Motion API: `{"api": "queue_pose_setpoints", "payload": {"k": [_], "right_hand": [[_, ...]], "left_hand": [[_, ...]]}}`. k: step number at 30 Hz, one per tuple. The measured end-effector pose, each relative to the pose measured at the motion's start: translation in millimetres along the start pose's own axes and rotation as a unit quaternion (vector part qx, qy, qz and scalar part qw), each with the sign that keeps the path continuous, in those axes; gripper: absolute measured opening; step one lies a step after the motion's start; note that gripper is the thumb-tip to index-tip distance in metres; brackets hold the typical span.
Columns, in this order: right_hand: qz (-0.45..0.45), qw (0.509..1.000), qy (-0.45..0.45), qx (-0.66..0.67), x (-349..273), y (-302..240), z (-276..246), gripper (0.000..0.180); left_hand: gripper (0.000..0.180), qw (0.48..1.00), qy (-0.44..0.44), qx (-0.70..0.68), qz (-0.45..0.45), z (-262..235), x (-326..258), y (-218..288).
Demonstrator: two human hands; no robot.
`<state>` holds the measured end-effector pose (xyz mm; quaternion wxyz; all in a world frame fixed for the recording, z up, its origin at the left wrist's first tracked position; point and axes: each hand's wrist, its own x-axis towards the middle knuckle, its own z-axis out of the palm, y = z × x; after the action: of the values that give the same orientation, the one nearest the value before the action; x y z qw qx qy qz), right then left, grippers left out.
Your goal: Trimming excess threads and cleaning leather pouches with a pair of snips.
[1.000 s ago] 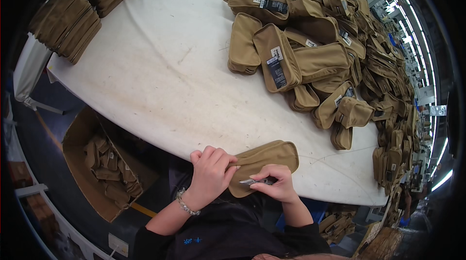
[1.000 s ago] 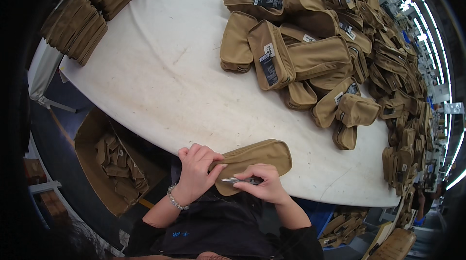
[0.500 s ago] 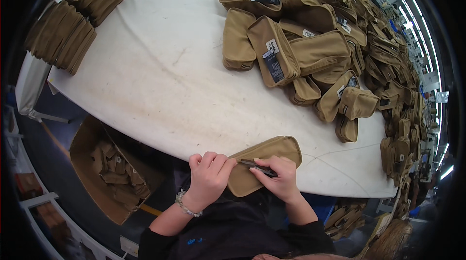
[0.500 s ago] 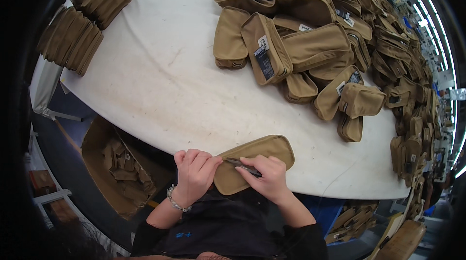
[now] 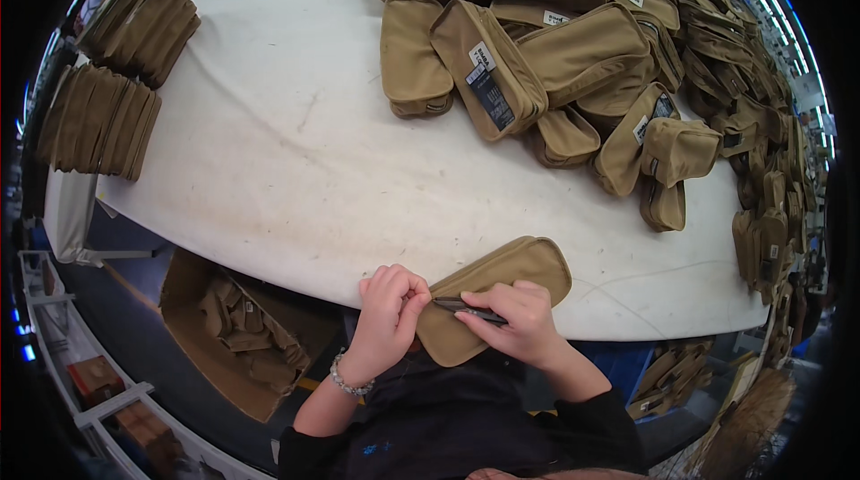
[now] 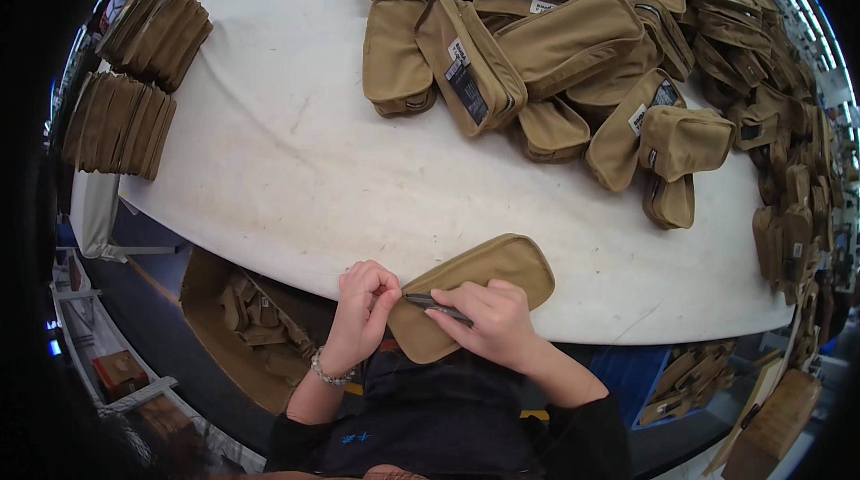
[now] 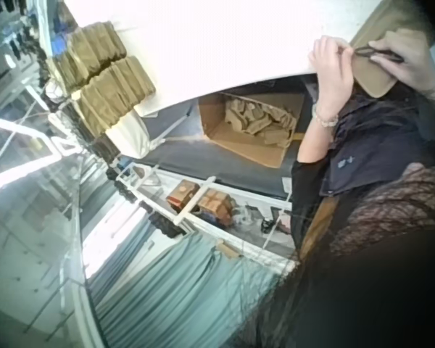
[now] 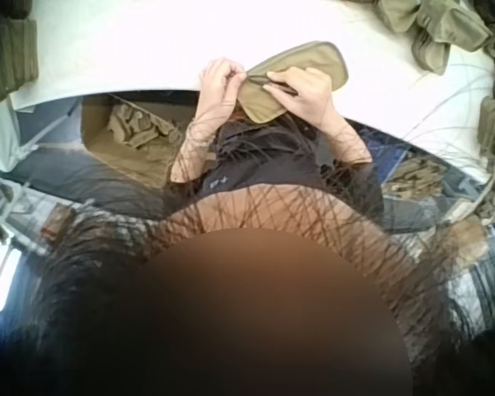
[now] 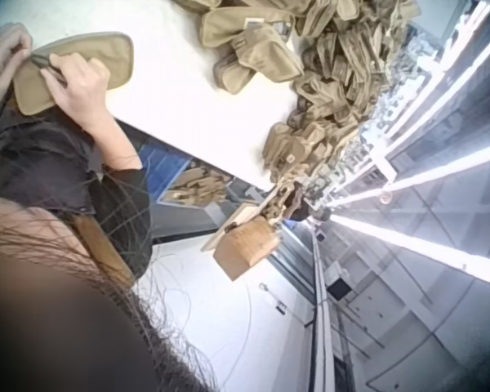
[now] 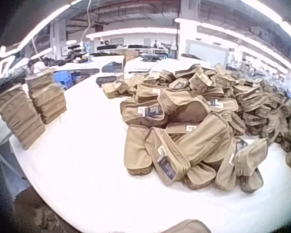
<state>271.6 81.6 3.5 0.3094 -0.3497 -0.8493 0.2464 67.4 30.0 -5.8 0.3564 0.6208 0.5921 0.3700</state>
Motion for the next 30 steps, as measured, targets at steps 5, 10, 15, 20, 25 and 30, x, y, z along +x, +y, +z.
{"api": "queue_pose_setpoints", "payload": {"k": [5, 10, 15, 20, 25, 30], "right_hand": [[0.007, 1.0, -0.015, 0.013, 5.7, -2.8, -1.0, 0.02], [0.025, 0.999, -0.024, 0.023, 5.1, -3.4, 0.9, 0.02], [0.032, 0.999, -0.032, 0.026, 5.0, -2.9, 1.7, 0.02], [0.031, 0.999, -0.023, 0.025, 4.2, -3.1, 4.0, 0.018], [0.034, 0.999, -0.021, 0.023, 2.6, -1.2, 6.4, 0.017], [0.034, 0.999, -0.022, 0.023, 2.9, -0.9, 6.1, 0.017]], "left_hand": [[0.004, 0.999, -0.014, -0.041, -0.028, -0.4, 0.6, -2.2], [0.005, 0.996, -0.02, -0.073, -0.042, 0.9, 0.6, -5.3], [0.005, 0.997, -0.016, -0.067, -0.041, 2.3, 1.0, -3.1], [0.005, 0.997, -0.008, -0.065, -0.037, 3.4, -0.2, -3.8], [0.005, 0.997, -0.001, -0.064, -0.037, 6.1, -1.5, -6.2], [0.006, 0.993, 0.006, -0.105, -0.056, 7.7, 0.3, -5.7]]}}
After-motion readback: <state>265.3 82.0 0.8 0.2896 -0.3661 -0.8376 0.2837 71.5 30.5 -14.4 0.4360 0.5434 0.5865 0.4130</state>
